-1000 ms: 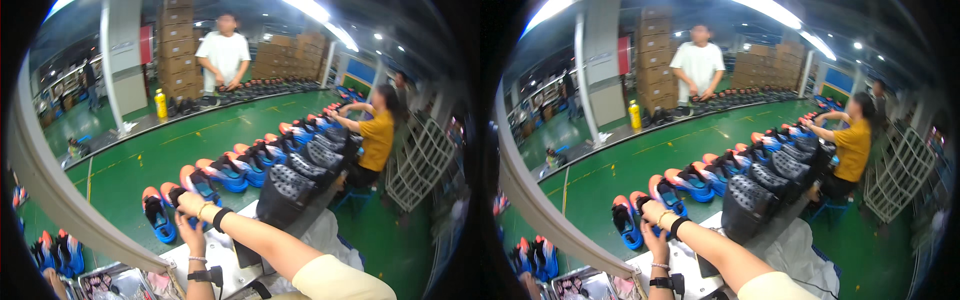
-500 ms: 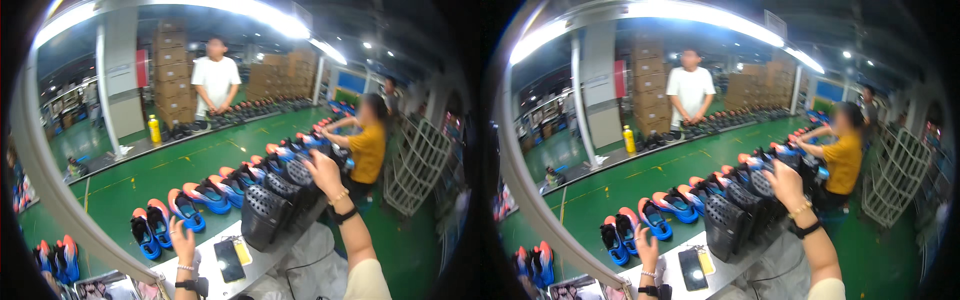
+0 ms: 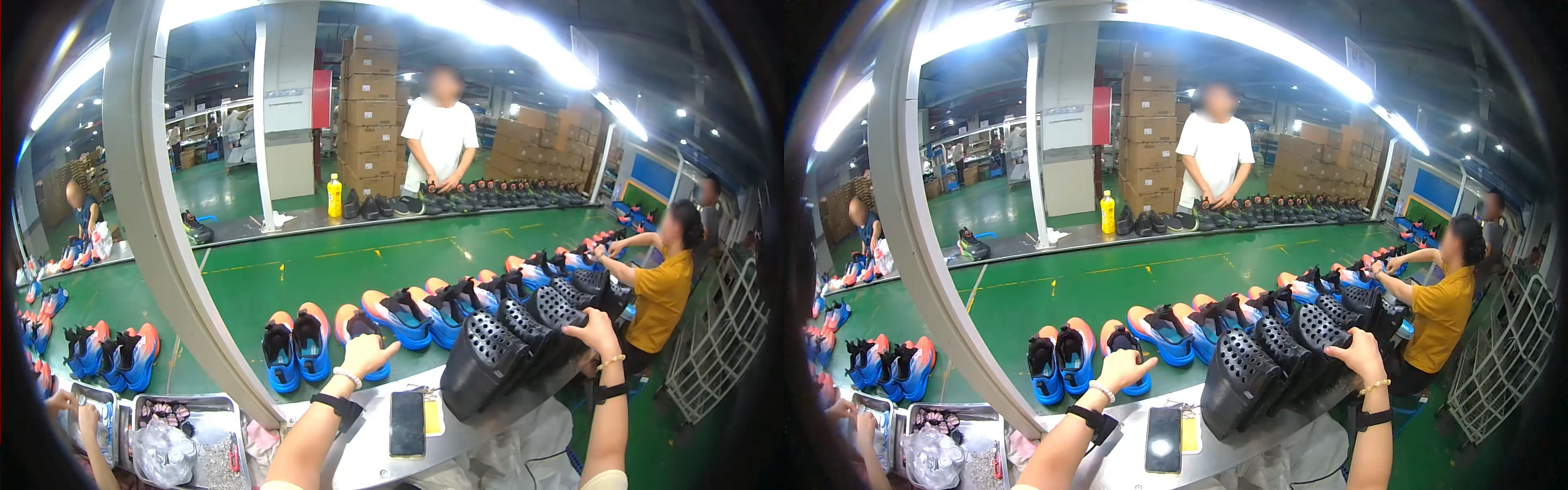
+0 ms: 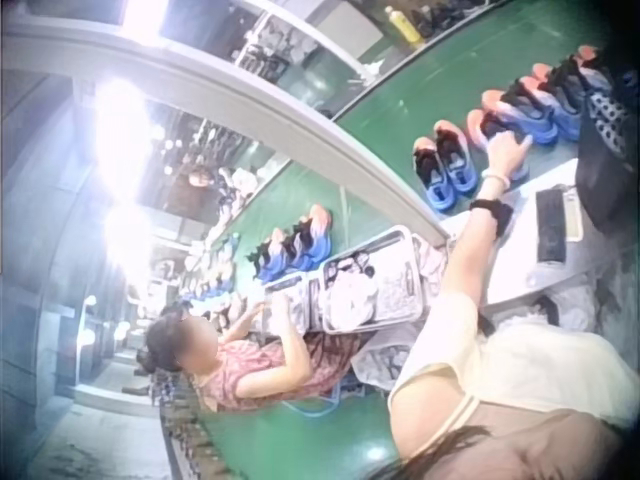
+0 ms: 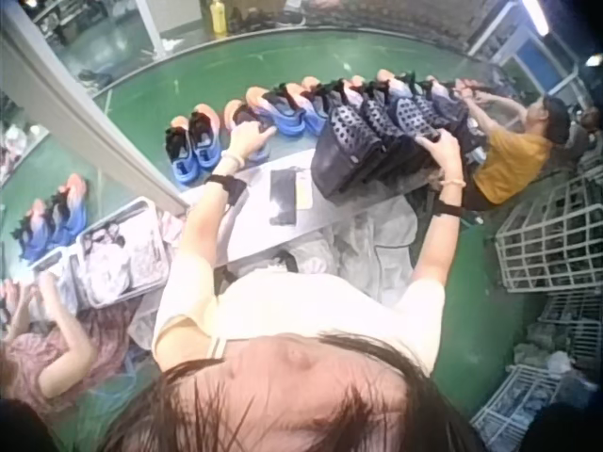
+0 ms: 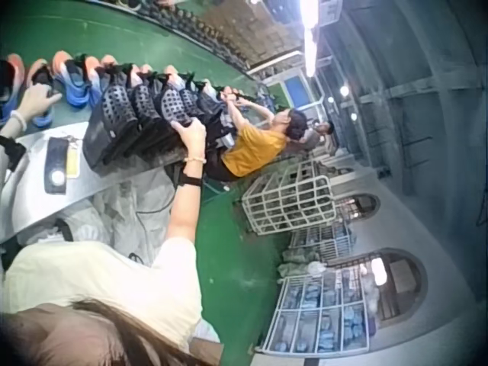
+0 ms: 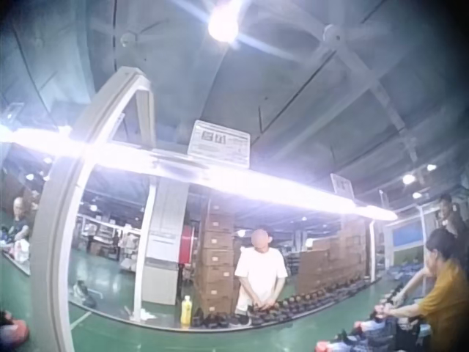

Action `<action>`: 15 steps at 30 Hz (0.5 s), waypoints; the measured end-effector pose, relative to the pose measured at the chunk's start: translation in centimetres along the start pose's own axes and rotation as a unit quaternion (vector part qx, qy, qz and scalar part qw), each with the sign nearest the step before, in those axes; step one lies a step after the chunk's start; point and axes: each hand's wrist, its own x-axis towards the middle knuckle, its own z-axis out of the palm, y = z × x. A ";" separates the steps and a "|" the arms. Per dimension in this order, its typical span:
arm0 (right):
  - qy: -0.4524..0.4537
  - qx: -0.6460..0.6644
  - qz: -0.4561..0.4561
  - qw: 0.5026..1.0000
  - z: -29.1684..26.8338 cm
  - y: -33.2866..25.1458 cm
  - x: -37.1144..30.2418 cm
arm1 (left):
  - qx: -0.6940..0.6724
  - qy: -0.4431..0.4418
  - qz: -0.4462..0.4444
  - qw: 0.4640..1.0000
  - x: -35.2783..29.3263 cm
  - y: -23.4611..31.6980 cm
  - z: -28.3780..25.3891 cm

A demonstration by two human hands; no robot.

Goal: Assembling shoe components on a production line in a factory.

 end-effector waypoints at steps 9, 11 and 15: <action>0.016 0.013 -0.009 1.000 -0.1 -1.2 0.8 | -0.039 0.212 -0.041 0.976 2.0 -1.6 4.2; 0.061 0.016 -0.039 0.997 -0.7 -2.1 1.0 | -0.052 0.196 -0.029 0.979 1.9 -2.4 3.7; 0.080 0.125 -0.046 0.988 -6.8 -8.9 -2.6 | -0.291 0.260 -0.032 0.920 -1.3 -0.8 2.9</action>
